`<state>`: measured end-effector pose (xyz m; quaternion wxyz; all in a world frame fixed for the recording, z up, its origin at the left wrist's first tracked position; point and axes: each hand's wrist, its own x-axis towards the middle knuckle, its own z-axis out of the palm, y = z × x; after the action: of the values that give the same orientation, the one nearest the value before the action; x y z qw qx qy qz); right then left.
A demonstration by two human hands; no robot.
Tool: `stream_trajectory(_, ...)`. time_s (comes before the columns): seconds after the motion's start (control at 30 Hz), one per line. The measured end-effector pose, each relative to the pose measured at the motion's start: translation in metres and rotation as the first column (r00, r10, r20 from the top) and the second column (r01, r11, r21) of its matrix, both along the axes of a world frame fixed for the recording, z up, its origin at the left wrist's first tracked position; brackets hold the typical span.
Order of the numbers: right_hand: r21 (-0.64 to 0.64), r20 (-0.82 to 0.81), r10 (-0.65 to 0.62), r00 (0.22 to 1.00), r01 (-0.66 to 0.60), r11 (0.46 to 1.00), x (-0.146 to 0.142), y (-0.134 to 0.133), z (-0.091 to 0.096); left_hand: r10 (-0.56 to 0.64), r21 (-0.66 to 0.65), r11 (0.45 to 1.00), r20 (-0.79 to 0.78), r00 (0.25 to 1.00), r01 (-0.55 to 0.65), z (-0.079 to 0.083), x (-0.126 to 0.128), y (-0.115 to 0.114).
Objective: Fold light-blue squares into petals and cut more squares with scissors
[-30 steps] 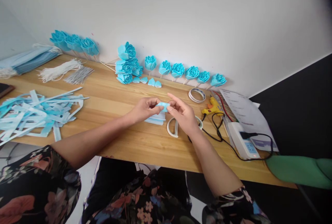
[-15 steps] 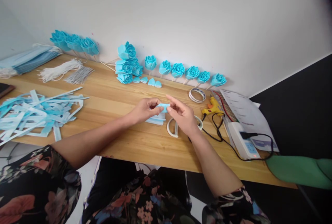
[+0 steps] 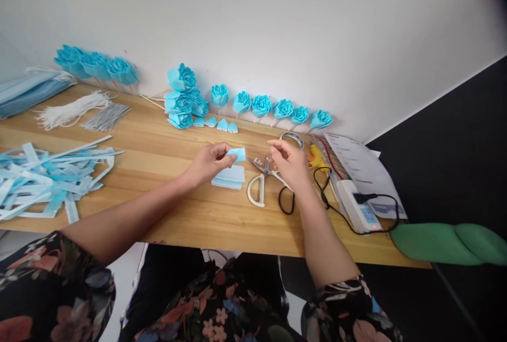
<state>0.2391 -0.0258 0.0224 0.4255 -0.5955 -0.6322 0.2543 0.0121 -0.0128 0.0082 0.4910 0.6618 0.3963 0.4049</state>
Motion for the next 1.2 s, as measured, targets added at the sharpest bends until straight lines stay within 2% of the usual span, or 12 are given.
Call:
stream_trajectory(0.17, -0.154, 0.283, 0.02, 0.959, 0.025, 0.988, 0.009, -0.001, 0.007, 0.052, -0.043, 0.998, 0.077, 0.996, -0.049, -0.001, -0.001, 0.003)
stream_trajectory(0.33, -0.273, 0.373, 0.1, 0.922, 0.006, 0.962, 0.009, -0.001, 0.006, 0.064, -0.049, 0.997, 0.095, 0.993, -0.06, 0.0, -0.001, 0.004)
stream_trajectory(0.47, -0.251, 0.451, 0.141, 0.881, -0.026, 0.968, 0.008, 0.002, -0.001, 0.05, -0.04, 0.998, 0.083, 0.995, -0.047, 0.0, -0.001, 0.003)
stream_trajectory(0.6, -0.213, 0.509, 0.123, 0.852, -0.014, 0.977, 0.005, 0.005, -0.007, 0.05, -0.042, 0.998, 0.083, 0.995, -0.046, 0.002, 0.0, 0.002)
stream_trajectory(0.87, -0.235, 0.434, 0.124, 0.892, -0.021, 0.972, 0.011, 0.009, -0.015, 0.053, -0.063, 0.997, 0.105, 0.993, -0.047, 0.003, 0.0, 0.002)
stream_trajectory(0.97, -0.115, 0.361, 0.071, 0.93, -0.032, 0.993, 0.007, 0.004, -0.01, 0.043, -0.07, 0.997, 0.115, 0.992, -0.035, 0.005, 0.0, 0.001)
stream_trajectory(1.03, 0.099, 0.274, 0.01, 0.962, -0.038, 0.994, 0.0, -0.003, -0.003, 0.015, -0.091, 0.996, 0.11, 0.994, -0.005, 0.006, 0.0, 0.0)
stream_trajectory(1.07, 0.217, 0.232, -0.008, 0.973, -0.044, 0.975, -0.005, -0.007, 0.0, -0.006, -0.108, 0.994, 0.102, 0.995, 0.017, 0.007, 0.0, -0.001)
stream_trajectory(1.13, 0.395, 0.259, 0.023, 0.966, -0.128, 0.91, -0.015, -0.016, 0.004, -0.047, -0.146, 0.987, 0.085, 0.995, 0.059, 0.009, 0.0, -0.003)
stream_trajectory(1.2, 0.504, 0.319, 0.068, 0.945, -0.23, 0.833, -0.022, -0.022, 0.005, -0.077, -0.18, 0.98, 0.078, 0.994, 0.09, 0.011, 0.0, -0.005)
